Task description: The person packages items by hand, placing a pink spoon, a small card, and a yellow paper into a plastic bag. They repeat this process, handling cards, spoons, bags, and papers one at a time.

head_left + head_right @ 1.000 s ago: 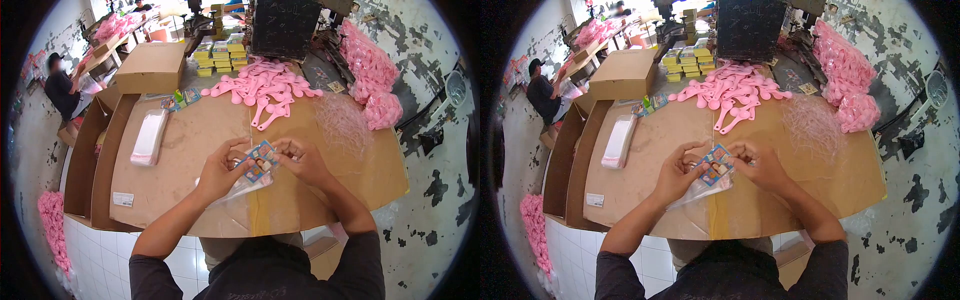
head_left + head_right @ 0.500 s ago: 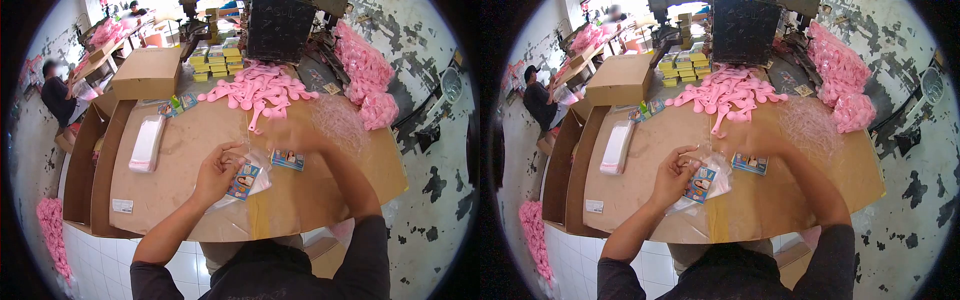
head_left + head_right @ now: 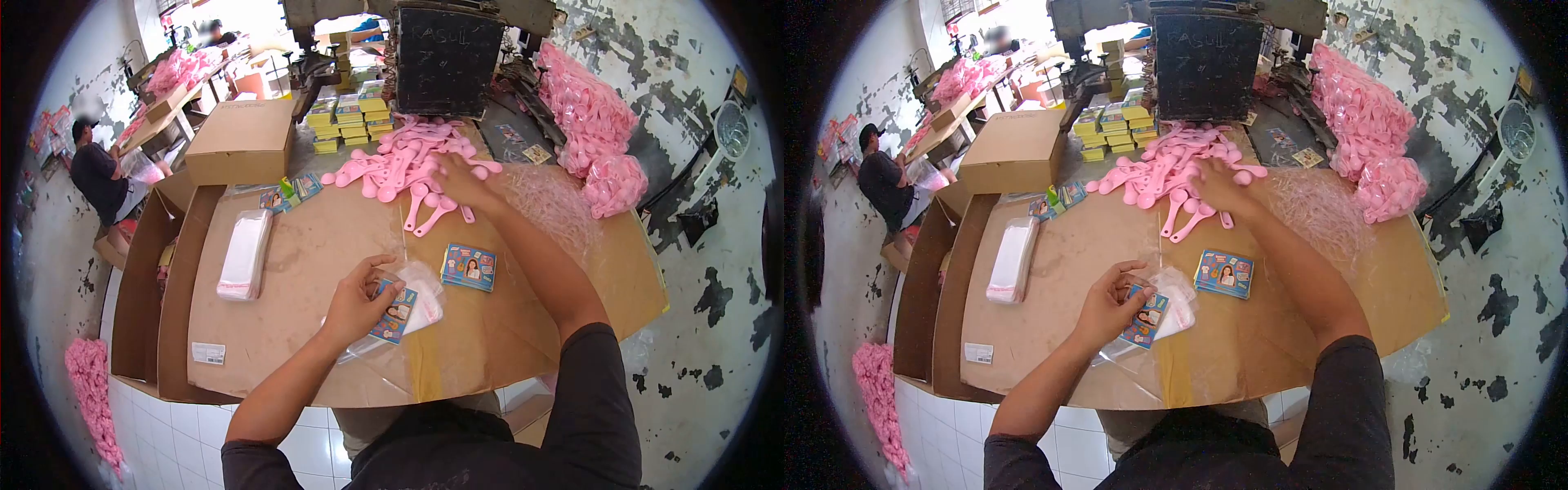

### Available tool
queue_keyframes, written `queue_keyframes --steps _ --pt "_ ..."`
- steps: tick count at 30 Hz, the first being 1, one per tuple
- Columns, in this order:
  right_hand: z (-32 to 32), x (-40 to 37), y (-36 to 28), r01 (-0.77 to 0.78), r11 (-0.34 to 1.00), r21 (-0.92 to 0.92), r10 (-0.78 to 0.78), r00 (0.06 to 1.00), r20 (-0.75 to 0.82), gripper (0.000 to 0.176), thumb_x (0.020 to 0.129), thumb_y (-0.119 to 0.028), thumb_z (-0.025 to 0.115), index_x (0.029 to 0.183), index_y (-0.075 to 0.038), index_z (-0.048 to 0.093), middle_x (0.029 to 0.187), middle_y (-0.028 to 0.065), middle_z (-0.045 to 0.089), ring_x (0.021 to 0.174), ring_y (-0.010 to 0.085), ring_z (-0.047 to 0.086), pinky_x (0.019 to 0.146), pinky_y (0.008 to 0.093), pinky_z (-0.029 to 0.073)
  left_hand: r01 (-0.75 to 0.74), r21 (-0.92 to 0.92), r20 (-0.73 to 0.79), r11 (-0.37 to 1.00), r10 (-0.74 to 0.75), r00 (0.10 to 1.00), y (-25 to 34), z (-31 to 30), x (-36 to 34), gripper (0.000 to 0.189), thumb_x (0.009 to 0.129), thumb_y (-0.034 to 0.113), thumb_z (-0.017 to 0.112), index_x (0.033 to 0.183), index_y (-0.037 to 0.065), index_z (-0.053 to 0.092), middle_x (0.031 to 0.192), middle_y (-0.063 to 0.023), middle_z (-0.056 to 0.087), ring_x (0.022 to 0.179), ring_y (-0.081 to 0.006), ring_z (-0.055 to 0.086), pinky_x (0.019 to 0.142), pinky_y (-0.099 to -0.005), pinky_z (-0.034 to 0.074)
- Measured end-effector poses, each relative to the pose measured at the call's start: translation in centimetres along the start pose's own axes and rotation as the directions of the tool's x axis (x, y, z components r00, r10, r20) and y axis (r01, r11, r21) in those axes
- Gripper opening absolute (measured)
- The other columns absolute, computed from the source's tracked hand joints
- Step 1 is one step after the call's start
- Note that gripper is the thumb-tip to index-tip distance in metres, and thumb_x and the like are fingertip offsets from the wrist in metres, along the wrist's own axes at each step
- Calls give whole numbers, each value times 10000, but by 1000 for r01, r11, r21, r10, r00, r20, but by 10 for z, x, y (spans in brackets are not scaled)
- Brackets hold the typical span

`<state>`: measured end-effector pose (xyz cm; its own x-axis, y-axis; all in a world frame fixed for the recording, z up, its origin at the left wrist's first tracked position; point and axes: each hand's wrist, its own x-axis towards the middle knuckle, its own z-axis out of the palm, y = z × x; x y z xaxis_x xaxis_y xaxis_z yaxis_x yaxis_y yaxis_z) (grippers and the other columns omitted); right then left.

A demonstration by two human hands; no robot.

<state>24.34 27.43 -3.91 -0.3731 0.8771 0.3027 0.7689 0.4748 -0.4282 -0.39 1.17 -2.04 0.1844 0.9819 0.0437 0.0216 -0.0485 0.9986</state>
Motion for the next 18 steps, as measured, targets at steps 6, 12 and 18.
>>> queue_keyframes --steps 6,12,18 --pt "6 -60 -59 92 969 228 -117 988 98 645 1024 -402 531 1512 -4 394 1540 260 346 1423 391 382 1168 455 341 -56 8 16 998 56 998 -5 0 1 449 957 47 697 1363 -18 516 1010 -87 699 864 -90 668 719 -232 539" --pt "-31 -70 -65 218 914 343 -252 966 59 407 977 -239 593 1293 16 613 1346 199 589 1250 320 577 1072 422 446 -10 -30 34 999 11 999 -4 -1 -1 450 955 46 698 1361 -18 514 995 -72 694 857 -91 664 716 -237 543" --pt "-59 -57 46 219 955 -200 -239 968 -80 221 839 -73 598 1011 -34 731 1140 174 703 1105 369 645 963 463 501 -27 7 59 1000 26 998 -9 -2 0 435 957 47 696 1348 -19 518 963 -56 679 834 -84 656 679 -243 547"
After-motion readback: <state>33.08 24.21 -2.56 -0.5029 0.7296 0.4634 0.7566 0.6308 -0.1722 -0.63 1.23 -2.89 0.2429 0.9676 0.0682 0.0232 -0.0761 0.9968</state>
